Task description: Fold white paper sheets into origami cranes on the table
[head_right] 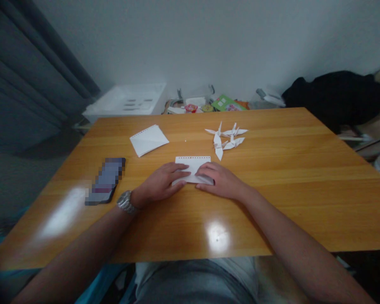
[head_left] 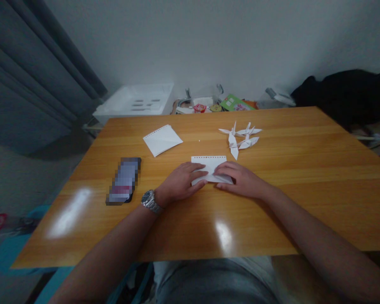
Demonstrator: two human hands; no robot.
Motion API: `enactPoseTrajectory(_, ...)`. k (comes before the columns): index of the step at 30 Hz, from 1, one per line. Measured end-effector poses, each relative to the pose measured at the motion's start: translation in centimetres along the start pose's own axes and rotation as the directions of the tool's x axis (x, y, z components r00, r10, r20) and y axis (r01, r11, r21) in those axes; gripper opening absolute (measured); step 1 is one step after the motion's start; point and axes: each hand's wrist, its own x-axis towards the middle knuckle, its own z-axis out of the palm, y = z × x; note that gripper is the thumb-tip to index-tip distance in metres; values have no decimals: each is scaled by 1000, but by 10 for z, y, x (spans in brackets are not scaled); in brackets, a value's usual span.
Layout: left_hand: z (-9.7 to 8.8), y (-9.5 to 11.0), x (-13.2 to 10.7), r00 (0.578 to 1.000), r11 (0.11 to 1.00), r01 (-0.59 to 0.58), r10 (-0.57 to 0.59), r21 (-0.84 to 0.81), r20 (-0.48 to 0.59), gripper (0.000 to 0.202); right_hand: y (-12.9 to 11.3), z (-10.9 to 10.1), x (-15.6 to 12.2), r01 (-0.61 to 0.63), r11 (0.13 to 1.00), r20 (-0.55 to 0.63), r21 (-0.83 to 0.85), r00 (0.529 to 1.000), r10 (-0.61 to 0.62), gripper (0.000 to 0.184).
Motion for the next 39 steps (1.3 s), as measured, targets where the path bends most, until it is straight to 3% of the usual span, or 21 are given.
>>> enactPoseTrajectory(7,3,-3,-2,1000,999,-15,15,28,-7,56,-2,-1,0,-4,997,-36,76,999,7,30)
enactPoseTrajectory(15,9,-8,1,1000,999,0,2,50,-30,36,0,-5,-2,35,994,-34,101,999,-32,27)
enactPoseTrajectory(22,9,-7,2,999,998,18,-15,59,-43,33,2,-5,-3,63,993,-57,97,997,-58,23)
enactPoseTrajectory(34,4,-14,-1,998,997,-58,59,45,-5,33,7,-10,-7,64,994,99,86,992,-73,20)
enactPoseTrajectory(39,5,-13,0,999,999,-27,27,23,-23,31,3,-10,-6,26,996,49,87,998,-30,22)
